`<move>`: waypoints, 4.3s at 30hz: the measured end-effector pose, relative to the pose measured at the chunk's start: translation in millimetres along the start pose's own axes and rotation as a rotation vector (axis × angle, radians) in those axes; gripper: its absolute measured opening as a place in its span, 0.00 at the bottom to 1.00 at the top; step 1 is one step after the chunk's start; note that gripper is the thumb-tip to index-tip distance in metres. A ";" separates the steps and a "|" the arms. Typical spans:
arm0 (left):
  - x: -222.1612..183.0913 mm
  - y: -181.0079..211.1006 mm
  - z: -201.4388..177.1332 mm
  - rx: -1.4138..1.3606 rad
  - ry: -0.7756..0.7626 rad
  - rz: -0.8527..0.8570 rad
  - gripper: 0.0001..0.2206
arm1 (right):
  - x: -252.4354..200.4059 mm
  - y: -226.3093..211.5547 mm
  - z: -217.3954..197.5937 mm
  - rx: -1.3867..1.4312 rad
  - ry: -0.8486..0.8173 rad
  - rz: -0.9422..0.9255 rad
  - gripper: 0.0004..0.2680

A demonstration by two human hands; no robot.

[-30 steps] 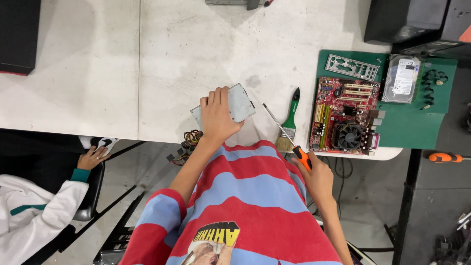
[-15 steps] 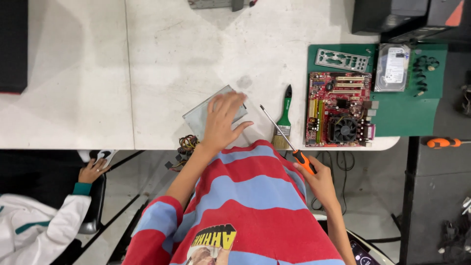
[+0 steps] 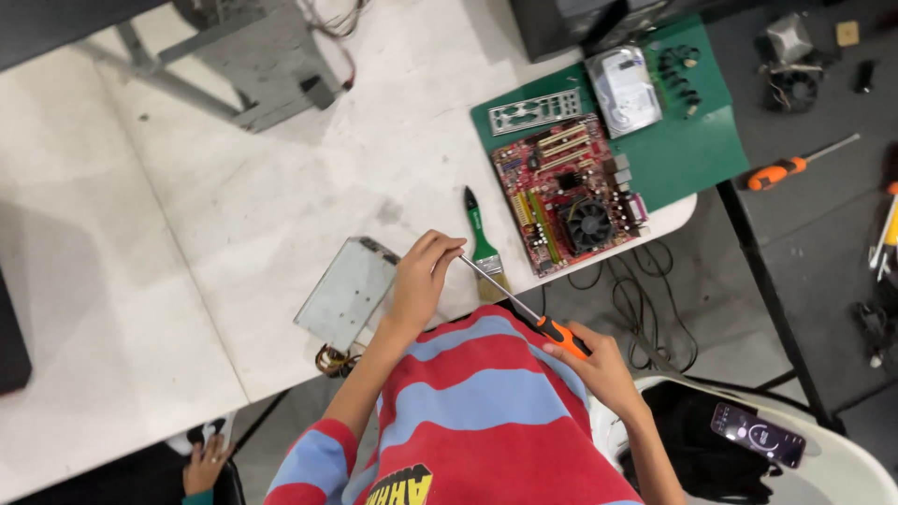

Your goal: The person uses a screwdriver to remove the screws from a computer power supply unit and opens the casing to access internal components.

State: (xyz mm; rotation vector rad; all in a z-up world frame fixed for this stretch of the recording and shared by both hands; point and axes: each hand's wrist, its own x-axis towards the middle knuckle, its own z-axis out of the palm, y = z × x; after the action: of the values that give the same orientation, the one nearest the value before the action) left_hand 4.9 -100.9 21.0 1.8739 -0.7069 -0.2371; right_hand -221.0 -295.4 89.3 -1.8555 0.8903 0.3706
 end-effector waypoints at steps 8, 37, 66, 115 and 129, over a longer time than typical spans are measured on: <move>70.2 18.0 69.5 -0.321 -0.049 -0.035 0.02 | -21.1 49.6 -8.0 0.265 0.166 0.089 0.13; 295.1 -120.4 402.5 0.729 -1.038 0.721 0.19 | -29.8 128.1 -48.8 0.775 0.594 0.448 0.15; 292.8 -9.5 210.1 0.357 -0.315 0.894 0.06 | -17.6 127.8 -51.5 0.581 0.422 0.329 0.09; -64.6 -227.7 -184.7 0.154 0.009 -0.726 0.30 | 131.5 -64.4 195.6 -0.493 0.047 -0.794 0.30; -137.9 -115.3 -147.8 0.062 0.400 -0.833 0.48 | 211.2 -198.1 300.5 -1.512 -0.161 -1.679 0.50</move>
State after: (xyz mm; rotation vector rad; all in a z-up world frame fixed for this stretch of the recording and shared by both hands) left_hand 5.4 122.7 -43.6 2.1005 0.3682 -0.3497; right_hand 105.7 -72.3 -43.5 -2.9611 -1.6542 0.0014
